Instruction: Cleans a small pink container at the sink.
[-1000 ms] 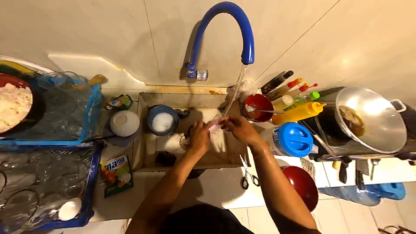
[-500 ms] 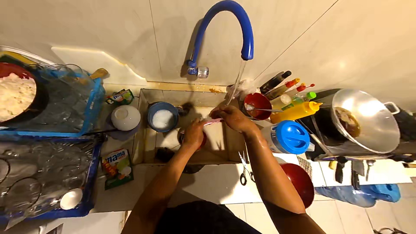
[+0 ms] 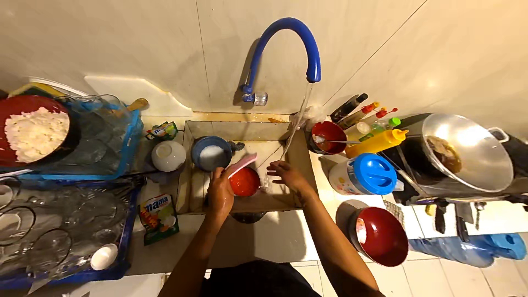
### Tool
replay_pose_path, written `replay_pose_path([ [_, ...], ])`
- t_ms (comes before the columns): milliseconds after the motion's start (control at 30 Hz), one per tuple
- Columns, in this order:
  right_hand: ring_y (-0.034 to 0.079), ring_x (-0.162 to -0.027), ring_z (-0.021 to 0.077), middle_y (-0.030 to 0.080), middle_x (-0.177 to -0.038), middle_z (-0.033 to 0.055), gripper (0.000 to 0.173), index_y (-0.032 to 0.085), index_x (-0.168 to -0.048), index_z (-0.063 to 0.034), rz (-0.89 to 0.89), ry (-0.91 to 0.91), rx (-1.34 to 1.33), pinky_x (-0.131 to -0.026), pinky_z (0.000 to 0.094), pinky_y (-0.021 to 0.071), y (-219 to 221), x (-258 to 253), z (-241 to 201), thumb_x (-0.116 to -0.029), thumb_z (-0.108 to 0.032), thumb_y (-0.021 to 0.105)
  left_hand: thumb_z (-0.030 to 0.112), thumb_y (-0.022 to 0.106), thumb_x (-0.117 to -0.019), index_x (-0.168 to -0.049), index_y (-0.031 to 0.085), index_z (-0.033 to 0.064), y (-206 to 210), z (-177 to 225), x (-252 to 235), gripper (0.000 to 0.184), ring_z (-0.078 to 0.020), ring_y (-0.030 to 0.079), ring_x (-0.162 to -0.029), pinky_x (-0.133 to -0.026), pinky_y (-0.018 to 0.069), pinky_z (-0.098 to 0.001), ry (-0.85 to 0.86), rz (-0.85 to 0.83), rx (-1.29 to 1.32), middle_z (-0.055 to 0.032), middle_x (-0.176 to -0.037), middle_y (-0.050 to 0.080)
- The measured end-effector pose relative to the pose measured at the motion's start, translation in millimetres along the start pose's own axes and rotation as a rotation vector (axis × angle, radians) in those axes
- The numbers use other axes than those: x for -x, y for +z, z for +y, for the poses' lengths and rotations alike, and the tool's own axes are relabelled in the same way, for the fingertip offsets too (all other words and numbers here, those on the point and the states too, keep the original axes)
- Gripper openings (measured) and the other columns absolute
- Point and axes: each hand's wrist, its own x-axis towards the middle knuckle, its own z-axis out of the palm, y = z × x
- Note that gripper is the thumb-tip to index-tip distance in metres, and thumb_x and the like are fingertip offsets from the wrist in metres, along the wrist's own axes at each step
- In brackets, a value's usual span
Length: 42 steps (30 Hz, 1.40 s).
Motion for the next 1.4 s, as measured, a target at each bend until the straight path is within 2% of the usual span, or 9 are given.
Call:
replay_pose_path([
  [67,0.065,-0.120,0.0267,0.061,-0.136,0.0204,0.038,0.052,-0.139,0.0034,0.064,-0.024,-0.080,-0.098,0.0423,0.0544,3,-1,-4,-0.1134,-0.019,0.033,0.005,0.043,-0.1062,-0.139,0.058,-0.0028,4,9,-4,0.037,-0.0373,0.058,-0.126,-0.109,0.0455,-0.0509,-0.226,0.010,0.244,-0.0271,-0.132,0.060],
  [133,0.065,-0.119,0.0264,0.062,-0.134,0.0208,0.038,0.054,-0.136,0.0044,0.061,-0.058,0.007,-0.099,0.0420,0.0536,2,-1,-13,-0.1133,-0.016,0.031,0.010,0.041,-0.1095,-0.143,0.050,-0.0065,21,12,-12,0.038,-0.0339,0.059,-0.126,-0.108,0.0466,-0.0485,-0.452,0.023,0.541,-0.0289,-0.134,0.059],
  [233,0.068,-0.112,0.0246,0.067,-0.126,0.0184,0.037,0.057,-0.133,0.0038,0.061,-0.113,0.154,-0.097,0.0429,0.0546,-9,-3,-31,-0.1123,-0.013,0.031,0.013,0.042,-0.1102,-0.146,0.044,-0.0036,55,11,-18,0.040,-0.0316,0.059,-0.124,-0.103,0.0503,-0.0481,-0.695,-0.006,0.891,-0.0270,-0.138,0.055],
  [333,0.069,-0.108,0.0242,0.069,-0.120,0.0182,0.035,0.060,-0.128,0.0036,0.006,-0.091,0.268,-0.095,0.0434,0.0547,-19,-3,-47,-0.1126,-0.014,0.033,0.014,0.041,-0.1110,-0.151,0.039,0.0011,81,4,-13,0.042,-0.0314,0.059,-0.124,-0.101,0.0526,-0.0481,-0.805,-0.053,1.066,-0.0250,-0.142,0.053],
  [633,0.068,-0.101,0.0219,0.070,-0.116,0.0148,0.038,0.062,-0.127,0.0005,-0.059,-0.062,0.352,-0.088,0.0420,0.0542,-38,-2,-58,-0.1137,-0.019,0.032,0.012,0.041,-0.1107,-0.149,0.041,-0.0027,91,18,-11,0.041,-0.0306,0.057,-0.128,-0.105,0.0497,-0.0470,-0.739,-0.054,0.991,-0.0264,-0.143,0.052],
  [867,0.068,-0.106,0.0241,0.070,-0.119,0.0147,0.039,0.061,-0.128,-0.0024,-0.076,-0.112,0.344,-0.089,0.0464,0.0543,-46,17,-81,-0.1137,-0.022,0.031,0.010,0.041,-0.1104,-0.143,0.046,-0.0051,75,65,-40,0.036,-0.0325,0.059,-0.122,-0.102,0.0499,-0.0481,-0.688,-0.017,0.969,-0.0280,-0.136,0.056],
  [1033,0.071,-0.101,0.0210,0.072,-0.116,0.0131,0.036,0.061,-0.127,-0.0022,-0.044,-0.185,0.321,-0.086,0.0417,0.0572,-60,22,-102,-0.1133,-0.018,0.031,0.016,0.039,-0.1112,-0.143,0.046,-0.0023,77,97,-97,0.037,-0.0346,0.063,-0.112,-0.091,0.0546,-0.0513,-0.622,-0.045,0.987,-0.0270,-0.130,0.058],
  [1133,0.071,-0.104,0.0214,0.071,-0.118,0.0146,0.035,0.060,-0.128,0.0001,-0.039,-0.194,0.304,-0.089,0.0415,0.0573,-63,25,-117,-0.1127,-0.015,0.033,0.018,0.038,-0.1114,-0.146,0.042,-0.0011,74,118,-125,0.040,-0.0370,0.061,-0.117,-0.094,0.0536,-0.0539,-0.627,-0.076,1.004,-0.0278,-0.137,0.054],
  [1400,0.069,-0.106,0.0188,0.070,-0.119,0.0145,0.035,0.060,-0.127,0.0023,-0.059,-0.156,0.270,-0.091,0.0380,0.0552,-55,31,-116,-0.1124,-0.012,0.031,0.012,0.038,-0.1110,-0.142,0.044,-0.0046,84,111,-106,0.036,-0.0343,0.065,-0.103,-0.082,0.0580,-0.0466,-0.672,-0.087,1.040,-0.0292,-0.127,0.057],
])
